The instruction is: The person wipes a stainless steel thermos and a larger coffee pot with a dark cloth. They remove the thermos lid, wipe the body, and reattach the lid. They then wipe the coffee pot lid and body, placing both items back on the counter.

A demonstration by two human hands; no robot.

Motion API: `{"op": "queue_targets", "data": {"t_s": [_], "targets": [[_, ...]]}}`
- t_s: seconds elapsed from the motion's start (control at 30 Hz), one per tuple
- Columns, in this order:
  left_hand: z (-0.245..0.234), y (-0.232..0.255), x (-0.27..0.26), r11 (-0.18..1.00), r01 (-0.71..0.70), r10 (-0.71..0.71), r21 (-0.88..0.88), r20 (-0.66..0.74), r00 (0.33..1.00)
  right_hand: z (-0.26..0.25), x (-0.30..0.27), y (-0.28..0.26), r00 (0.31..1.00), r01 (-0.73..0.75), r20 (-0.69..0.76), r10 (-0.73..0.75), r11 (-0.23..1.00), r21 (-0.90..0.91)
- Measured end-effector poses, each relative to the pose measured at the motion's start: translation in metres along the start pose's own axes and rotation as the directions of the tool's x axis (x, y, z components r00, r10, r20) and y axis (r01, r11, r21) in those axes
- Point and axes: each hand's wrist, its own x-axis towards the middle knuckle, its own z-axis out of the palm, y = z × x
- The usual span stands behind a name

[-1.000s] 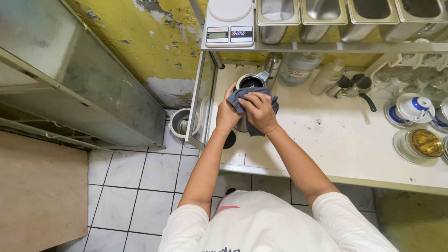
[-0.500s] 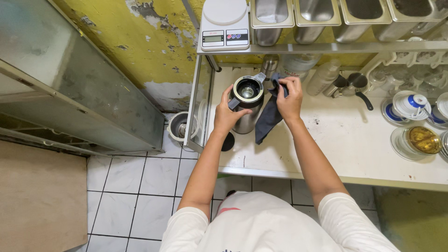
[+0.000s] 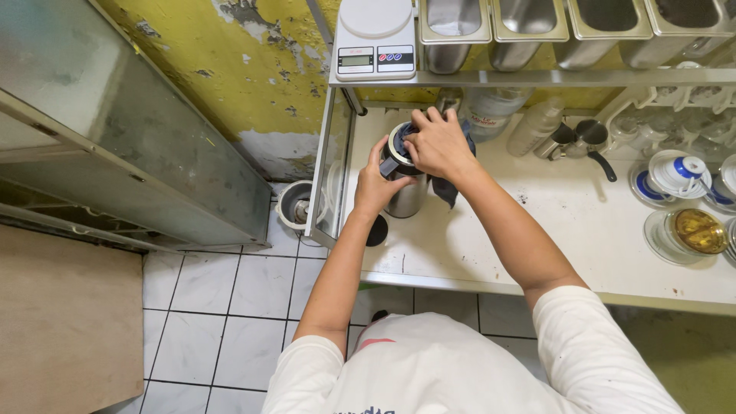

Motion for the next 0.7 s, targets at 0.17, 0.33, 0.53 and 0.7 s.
{"op": "queue_targets", "data": {"t_s": [0.17, 0.33, 0.53, 0.7], "targets": [[-0.001, 0.009, 0.000, 0.990, 0.104, -0.105, 0.092, 0.004, 0.994, 0.006, -0.017, 0.004, 0.993, -0.089, -0.082, 0.085, 0.995, -0.052], [0.001, 0.005, -0.003, 0.999, -0.024, 0.025, 0.040, -0.037, 0.999, 0.031, -0.048, 0.015, 0.954, -0.122, -0.199, 0.224, 0.898, 0.424], [0.005, 0.000, -0.001, 1.000, -0.005, 0.004, -0.002, -0.049, 0.999, 0.093, -0.083, 0.015, 0.809, -0.075, -0.334, 0.483, 0.649, 0.757], [0.007, 0.006, -0.005, 1.000, 0.026, -0.026, 0.000, -0.079, 0.997, 0.107, -0.091, 0.006, 0.583, -0.294, -0.334, 0.741, 0.575, 0.764]]}}
